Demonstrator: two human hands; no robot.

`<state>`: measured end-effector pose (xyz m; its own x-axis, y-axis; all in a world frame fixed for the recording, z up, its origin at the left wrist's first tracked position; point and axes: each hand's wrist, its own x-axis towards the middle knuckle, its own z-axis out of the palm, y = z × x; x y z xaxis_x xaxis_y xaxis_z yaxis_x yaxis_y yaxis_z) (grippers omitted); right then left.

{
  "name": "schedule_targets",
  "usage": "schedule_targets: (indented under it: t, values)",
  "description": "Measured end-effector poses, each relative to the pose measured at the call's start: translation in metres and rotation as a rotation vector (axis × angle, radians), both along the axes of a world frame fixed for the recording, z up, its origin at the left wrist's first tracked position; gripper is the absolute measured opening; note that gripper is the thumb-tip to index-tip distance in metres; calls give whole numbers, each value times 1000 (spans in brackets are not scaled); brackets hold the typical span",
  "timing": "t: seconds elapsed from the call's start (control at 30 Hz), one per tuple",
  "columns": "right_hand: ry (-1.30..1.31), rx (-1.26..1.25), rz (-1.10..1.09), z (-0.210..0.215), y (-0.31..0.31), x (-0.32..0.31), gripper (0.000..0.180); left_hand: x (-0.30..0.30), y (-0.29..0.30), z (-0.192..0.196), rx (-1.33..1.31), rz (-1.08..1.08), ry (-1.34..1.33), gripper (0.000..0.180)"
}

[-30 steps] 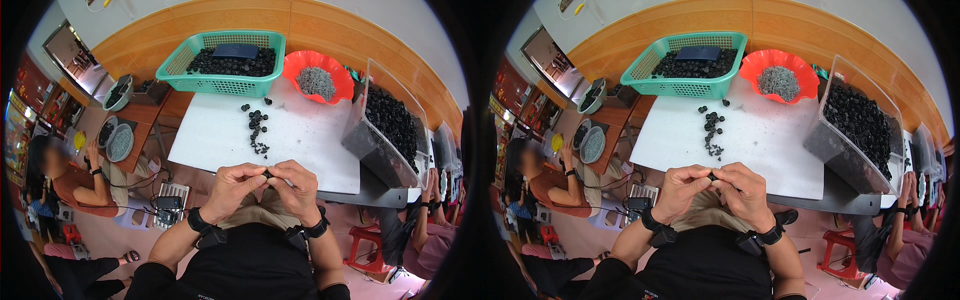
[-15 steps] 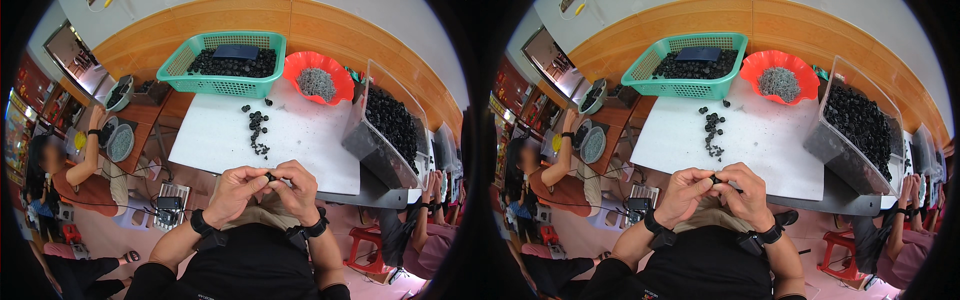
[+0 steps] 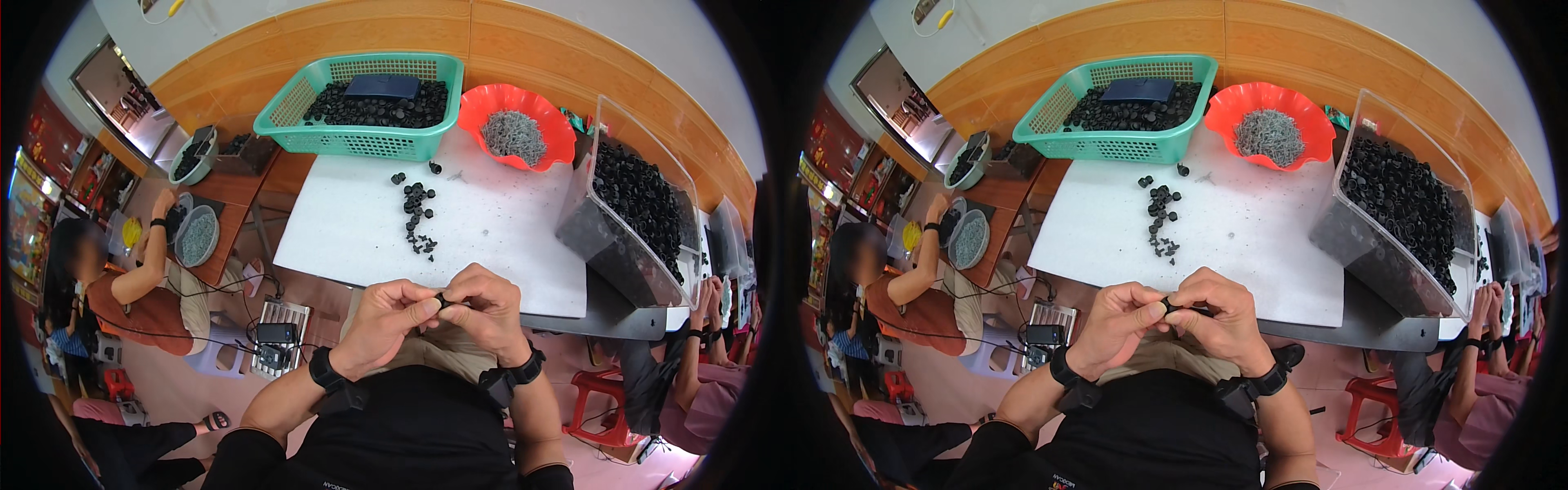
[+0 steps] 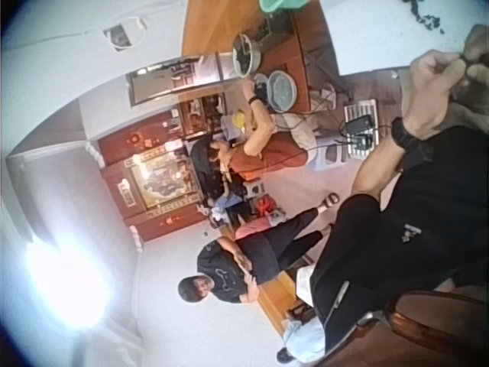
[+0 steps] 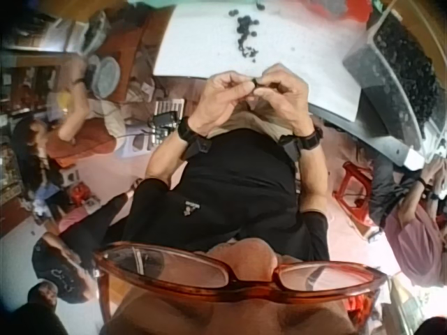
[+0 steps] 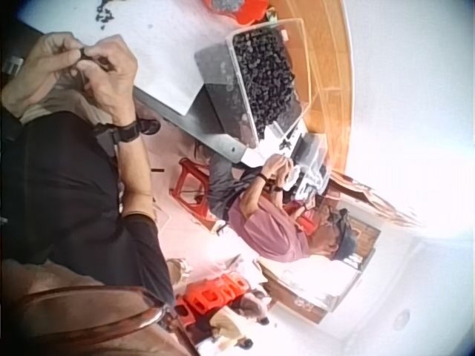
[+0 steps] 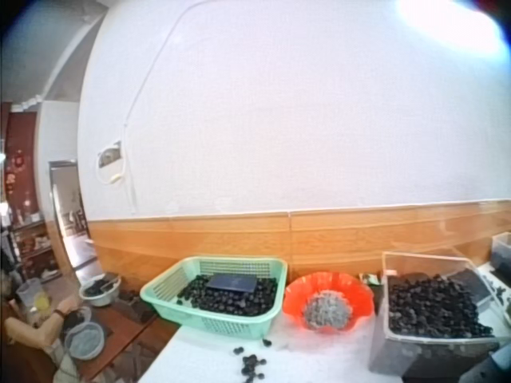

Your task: Assembling small black plastic components by hand at a workstation.

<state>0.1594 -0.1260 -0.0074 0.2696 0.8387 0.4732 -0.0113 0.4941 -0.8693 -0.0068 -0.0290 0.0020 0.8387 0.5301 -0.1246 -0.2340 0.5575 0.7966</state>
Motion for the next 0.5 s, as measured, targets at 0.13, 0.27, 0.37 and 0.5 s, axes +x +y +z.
schedule_targets:
  t: [0.13, 0.27, 0.37, 0.5]
  values:
    - [-36, -25, 16, 0, -2, 4, 14, 1, -3, 3, 34, -19, 13, 11]
    - [11, -50, 43, 1, -2, 3, 14, 2, -3, 4, 53, -27, 27, 13]
    - [3, -109, 52, 7, -3, 3, 19, 0, 3, 2, 45, -39, 40, 11]
    - [-94, -277, 17, 19, -4, 2, 34, -2, 8, 3, 39, -50, 62, 9]
